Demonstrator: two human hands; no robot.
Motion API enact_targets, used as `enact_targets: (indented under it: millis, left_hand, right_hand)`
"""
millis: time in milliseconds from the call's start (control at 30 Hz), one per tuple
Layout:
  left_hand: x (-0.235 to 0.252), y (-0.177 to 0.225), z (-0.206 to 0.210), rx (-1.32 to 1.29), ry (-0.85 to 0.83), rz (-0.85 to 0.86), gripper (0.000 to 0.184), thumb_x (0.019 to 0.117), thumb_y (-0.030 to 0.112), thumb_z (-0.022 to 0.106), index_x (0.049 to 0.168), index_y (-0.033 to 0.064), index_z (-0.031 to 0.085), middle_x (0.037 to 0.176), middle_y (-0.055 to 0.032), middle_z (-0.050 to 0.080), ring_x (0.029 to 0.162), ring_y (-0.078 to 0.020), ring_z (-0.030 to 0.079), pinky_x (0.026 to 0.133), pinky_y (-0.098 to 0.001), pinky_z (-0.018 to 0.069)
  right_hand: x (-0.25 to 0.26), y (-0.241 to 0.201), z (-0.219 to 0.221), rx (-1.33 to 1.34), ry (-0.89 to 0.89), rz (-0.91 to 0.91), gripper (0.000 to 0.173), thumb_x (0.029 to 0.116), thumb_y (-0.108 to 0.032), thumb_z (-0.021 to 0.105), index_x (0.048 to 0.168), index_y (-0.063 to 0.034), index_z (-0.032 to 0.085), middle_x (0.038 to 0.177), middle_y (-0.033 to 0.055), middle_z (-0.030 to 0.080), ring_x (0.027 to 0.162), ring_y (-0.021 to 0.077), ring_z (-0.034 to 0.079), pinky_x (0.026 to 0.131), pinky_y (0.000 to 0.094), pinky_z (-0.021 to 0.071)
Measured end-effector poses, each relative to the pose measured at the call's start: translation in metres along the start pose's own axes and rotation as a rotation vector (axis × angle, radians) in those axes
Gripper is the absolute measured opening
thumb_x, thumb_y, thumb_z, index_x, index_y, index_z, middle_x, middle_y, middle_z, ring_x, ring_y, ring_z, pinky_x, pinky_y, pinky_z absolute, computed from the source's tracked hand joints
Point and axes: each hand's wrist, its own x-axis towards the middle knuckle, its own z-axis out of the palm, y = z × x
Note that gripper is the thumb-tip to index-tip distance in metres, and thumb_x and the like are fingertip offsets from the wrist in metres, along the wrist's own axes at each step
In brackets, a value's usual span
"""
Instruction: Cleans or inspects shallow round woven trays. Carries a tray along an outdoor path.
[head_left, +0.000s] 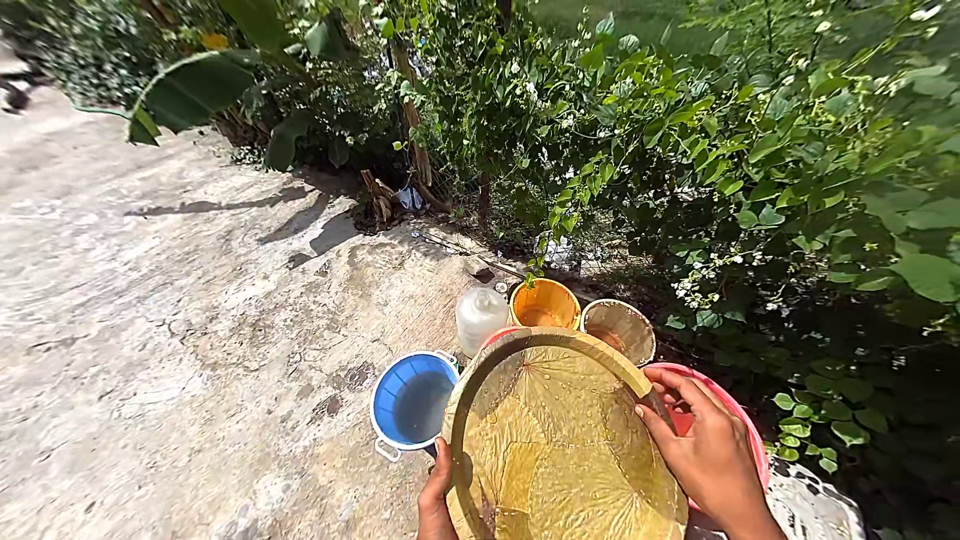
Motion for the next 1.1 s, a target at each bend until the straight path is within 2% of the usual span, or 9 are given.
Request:
enact_targets:
  millis: [67,167,233,300,400,500,667,900,1100]
  left_hand:
    - [-0.001,0.000,0.002,-0.010,-0.008,-0.006,0.047,0.0953,0.051,0.064,0.123,0.0136,0.071,0.115,-0.0125,0.074,0.108,-0.0216,0.072,0.097,-0.0434,0.0577]
    - [-0.001,0.001,-0.002,0.025,-0.019,-0.003,0.051,0.0938,0.056,0.063,0.122,0.0146,0.072,0.116,-0.0114,0.074,0.110,-0.0214,0.071,0.097,-0.0438,0.0573]
    - [0.000,0.001,-0.005,0.026,-0.074,-0.008,0.054,0.0941,0.059,0.061,0.124,0.0155,0.072,0.118,-0.0107,0.074,0.113,-0.0204,0.070,0.100,-0.0433,0.0557]
    - [0.002,0.001,-0.005,0.007,-0.124,-0.021,0.057,0.0938,0.061,0.060,0.129,0.0159,0.069,0.123,-0.0108,0.072,0.117,-0.0207,0.068,0.103,-0.0439,0.0539]
    - [0.001,0.000,0.004,-0.053,-0.114,-0.051,0.058,0.0927,0.059,0.062,0.128,0.0143,0.069,0.122,-0.0121,0.072,0.116,-0.0220,0.069,0.102,-0.0442,0.0545]
    - [0.003,0.002,0.006,-0.075,-0.181,-0.071,0.059,0.0941,0.060,0.060,0.130,0.0142,0.069,0.124,-0.0113,0.072,0.118,-0.0216,0.068,0.105,-0.0429,0.0526]
    - [0.004,0.007,0.005,-0.074,-0.254,-0.083,0.063,0.0929,0.063,0.059,0.134,0.0160,0.067,0.128,-0.0088,0.070,0.122,-0.0199,0.065,0.108,-0.0411,0.0501]
    - [0.011,0.006,0.006,-0.090,-0.197,-0.051,0.066,0.0907,0.066,0.059,0.132,0.0156,0.067,0.126,-0.0100,0.071,0.120,-0.0224,0.066,0.106,-0.0439,0.0514]
    - [0.015,0.000,0.007,-0.106,-0.172,-0.033,0.067,0.0909,0.067,0.058,0.132,0.0148,0.067,0.126,-0.0108,0.071,0.120,-0.0226,0.066,0.106,-0.0447,0.0517]
  right_hand:
    - [0.002,0.000,-0.005,0.033,-0.040,0.066,0.052,0.0758,-0.027,0.077,0.126,-0.0213,0.069,0.103,-0.0042,0.068,0.084,0.0093,0.064,0.071,0.0328,0.0562]
    - [0.007,0.002,-0.014,0.132,-0.129,0.168,0.041,0.0750,-0.035,0.079,0.114,-0.0228,0.074,0.091,-0.0074,0.070,0.073,0.0069,0.065,0.062,0.0312,0.0565]
    - [0.010,0.003,-0.018,0.171,-0.173,0.204,0.035,0.0782,-0.040,0.076,0.109,-0.0232,0.073,0.090,-0.0078,0.073,0.072,0.0076,0.069,0.060,0.0313,0.0601]
    - [0.013,0.002,-0.021,0.203,-0.201,0.209,0.035,0.0833,-0.039,0.071,0.114,-0.0224,0.069,0.092,-0.0081,0.074,0.076,0.0083,0.071,0.064,0.0318,0.0619]
    - [0.013,0.001,-0.018,0.241,-0.214,0.190,0.037,0.0906,-0.040,0.063,0.122,-0.0219,0.064,0.076,-0.0060,0.071,0.063,0.0109,0.068,0.055,0.0337,0.0583]
    - [0.013,0.004,-0.013,0.281,-0.211,0.171,0.036,0.0945,-0.041,0.059,0.125,-0.0221,0.063,0.079,-0.0027,0.070,0.064,0.0138,0.068,0.055,0.0365,0.0584]
    - [0.013,0.004,-0.009,0.349,-0.201,0.168,0.034,0.0950,-0.035,0.059,0.125,-0.0202,0.063,0.085,-0.0011,0.072,0.070,0.0139,0.070,0.058,0.0341,0.0596]
    - [0.013,-0.008,-0.018,0.394,-0.180,0.191,0.035,0.0946,-0.034,0.060,0.127,-0.0196,0.063,0.091,0.0010,0.074,0.076,0.0164,0.073,0.060,0.0349,0.0617]
    - [0.014,-0.008,-0.025,0.449,-0.148,0.170,0.036,0.0943,-0.032,0.061,0.127,-0.0183,0.064,0.085,0.0024,0.073,0.068,0.0179,0.070,0.055,0.0332,0.0594]
